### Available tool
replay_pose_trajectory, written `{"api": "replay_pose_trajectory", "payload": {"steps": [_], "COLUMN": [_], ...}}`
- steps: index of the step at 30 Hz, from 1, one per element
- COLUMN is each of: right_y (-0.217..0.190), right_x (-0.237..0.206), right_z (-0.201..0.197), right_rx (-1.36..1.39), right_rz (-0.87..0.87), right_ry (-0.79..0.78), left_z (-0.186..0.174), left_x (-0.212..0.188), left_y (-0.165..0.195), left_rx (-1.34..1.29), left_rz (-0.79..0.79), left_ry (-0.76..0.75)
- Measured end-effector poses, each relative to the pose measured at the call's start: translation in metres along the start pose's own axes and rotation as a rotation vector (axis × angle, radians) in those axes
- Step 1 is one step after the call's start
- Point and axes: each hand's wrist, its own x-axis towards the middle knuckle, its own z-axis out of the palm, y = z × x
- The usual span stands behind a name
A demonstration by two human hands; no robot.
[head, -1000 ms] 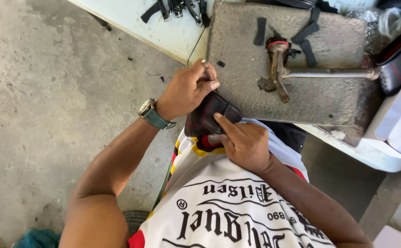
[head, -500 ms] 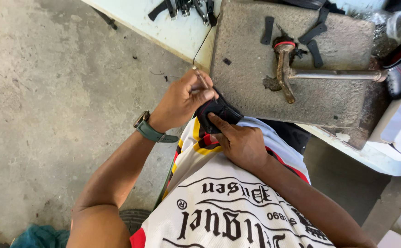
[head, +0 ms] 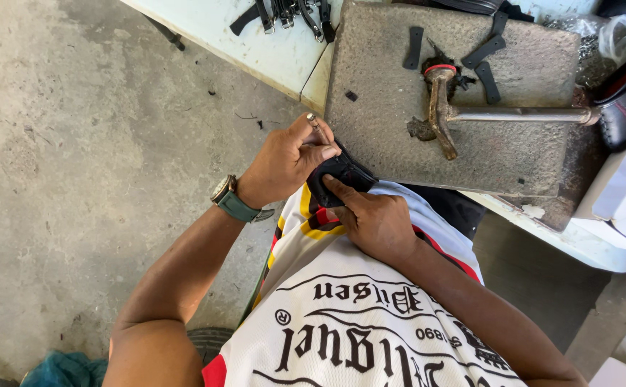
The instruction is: The person assembles a small black leather pouch with red stitching by attaching a strap and a metal clasp. They use a hammer to secure the hardware, then inspect the finished pouch before placing it aside.
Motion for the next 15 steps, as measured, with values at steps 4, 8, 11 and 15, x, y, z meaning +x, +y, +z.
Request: {"api": "replay_pose_trajectory", "payload": {"steps": [4, 8, 11, 15], "right_y": [0.001, 0.0, -0.002, 0.0], "right_x": [-0.001, 0.0, -0.001, -0.003], "right_z": [-0.002, -0.003, -0.004, -0.004], "right_rx": [0.013, -0.001, -0.011, -0.01], "right_rz": [-0.035, -0.023, -0.003, -0.031], "right_ry": [0.021, 0.021, 0.007, 0.029], "left_z": [0.003, 0.002, 0.001, -0.001], "left_x": [-0.003, -0.001, 0.003, 0.004], "left_y": [-0.002, -0.01, -0.015, -0.017], "left_rx": [0.023, 0.057, -0.275, -0.304], "left_rz": [0.027, 0.037, -0.072, -0.066], "left_ry": [-0.047, 0.015, 0.039, 0.012]}}
